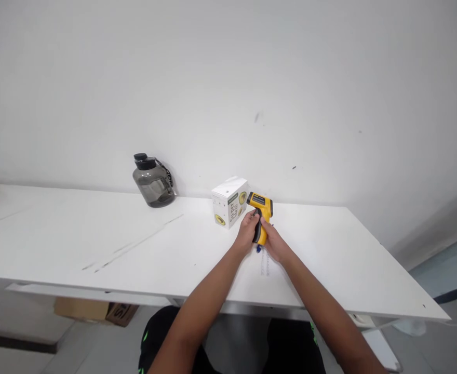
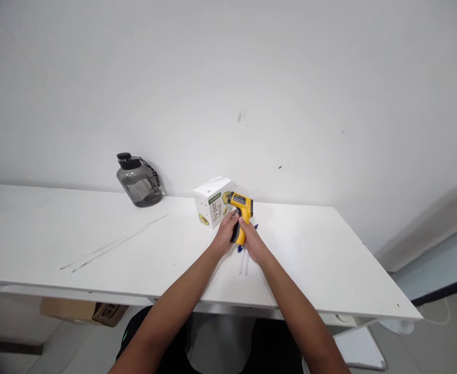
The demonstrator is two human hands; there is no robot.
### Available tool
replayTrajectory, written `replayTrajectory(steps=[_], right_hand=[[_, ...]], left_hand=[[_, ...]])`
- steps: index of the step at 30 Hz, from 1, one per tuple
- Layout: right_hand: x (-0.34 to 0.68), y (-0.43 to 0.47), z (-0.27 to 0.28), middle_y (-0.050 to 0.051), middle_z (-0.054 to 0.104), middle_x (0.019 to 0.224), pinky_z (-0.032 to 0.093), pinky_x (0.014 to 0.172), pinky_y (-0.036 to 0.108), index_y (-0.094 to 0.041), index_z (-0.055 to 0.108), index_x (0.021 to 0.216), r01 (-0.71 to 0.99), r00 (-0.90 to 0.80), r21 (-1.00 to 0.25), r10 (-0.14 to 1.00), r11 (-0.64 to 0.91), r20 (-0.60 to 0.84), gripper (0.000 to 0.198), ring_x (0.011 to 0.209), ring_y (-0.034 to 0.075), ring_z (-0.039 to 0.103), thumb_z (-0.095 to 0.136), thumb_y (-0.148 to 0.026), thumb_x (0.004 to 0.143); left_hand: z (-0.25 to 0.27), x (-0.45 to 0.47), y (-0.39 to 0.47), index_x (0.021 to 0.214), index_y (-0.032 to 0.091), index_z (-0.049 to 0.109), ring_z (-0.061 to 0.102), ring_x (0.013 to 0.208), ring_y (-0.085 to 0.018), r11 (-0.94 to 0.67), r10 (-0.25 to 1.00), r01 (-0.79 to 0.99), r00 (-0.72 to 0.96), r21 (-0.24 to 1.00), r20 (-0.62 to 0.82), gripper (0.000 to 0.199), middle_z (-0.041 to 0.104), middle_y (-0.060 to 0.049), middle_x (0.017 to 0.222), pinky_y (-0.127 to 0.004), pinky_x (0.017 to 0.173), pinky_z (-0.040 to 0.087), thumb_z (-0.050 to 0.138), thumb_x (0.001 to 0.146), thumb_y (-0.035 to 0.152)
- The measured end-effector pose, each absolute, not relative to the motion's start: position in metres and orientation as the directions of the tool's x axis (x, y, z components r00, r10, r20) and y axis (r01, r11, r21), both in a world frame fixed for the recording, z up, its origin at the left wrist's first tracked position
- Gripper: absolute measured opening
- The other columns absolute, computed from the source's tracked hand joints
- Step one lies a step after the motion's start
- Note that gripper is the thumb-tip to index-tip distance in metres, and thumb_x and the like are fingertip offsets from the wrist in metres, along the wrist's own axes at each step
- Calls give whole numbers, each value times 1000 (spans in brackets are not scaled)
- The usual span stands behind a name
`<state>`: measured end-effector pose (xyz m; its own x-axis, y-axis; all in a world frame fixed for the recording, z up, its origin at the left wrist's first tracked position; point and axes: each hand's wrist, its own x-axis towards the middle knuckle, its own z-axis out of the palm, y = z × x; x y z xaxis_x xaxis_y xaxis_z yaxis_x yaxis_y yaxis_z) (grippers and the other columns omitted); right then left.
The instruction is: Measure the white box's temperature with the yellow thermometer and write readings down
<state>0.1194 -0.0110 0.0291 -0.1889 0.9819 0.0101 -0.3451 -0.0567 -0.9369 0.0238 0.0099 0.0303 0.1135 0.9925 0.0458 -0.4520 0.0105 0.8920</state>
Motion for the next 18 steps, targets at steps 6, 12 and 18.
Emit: replayTrajectory(steps=[6, 12, 18], right_hand=[[128, -16, 24, 4, 72, 97, 55, 78, 34, -24, 64, 107, -469, -188, -879, 982, -82, 9, 50, 97, 24, 68, 72, -59, 73], [134, -16, 26, 5, 71, 92, 53, 73, 33, -20, 64, 97, -528, -121, -849, 992, -32, 38, 45, 81, 19, 66, 82, -47, 66], [142, -18, 26, 4, 70, 97, 49, 63, 29, -19, 66, 94, -430, -41, -902, 998, 29, 52, 44, 66, 12, 58, 86, -41, 62]], left_hand=[[24, 25, 1, 124, 21, 56, 50, 132, -25, -457, 888, 253, 74, 853, 454, 34, 59, -12, 134, -50, 113, 36, 42, 96, 33], [23, 13, 4, 131, 17, 47, 18, 150, -31, -488, 698, 696, -51, 527, 714, 42, 34, -19, 154, -56, 119, 21, 46, 92, 32], [16, -7, 32, 148, 13, 17, 8, 152, -33, -207, 617, 725, -424, 657, 663, 81, 15, -25, 159, -54, 121, 16, 60, 85, 41]])
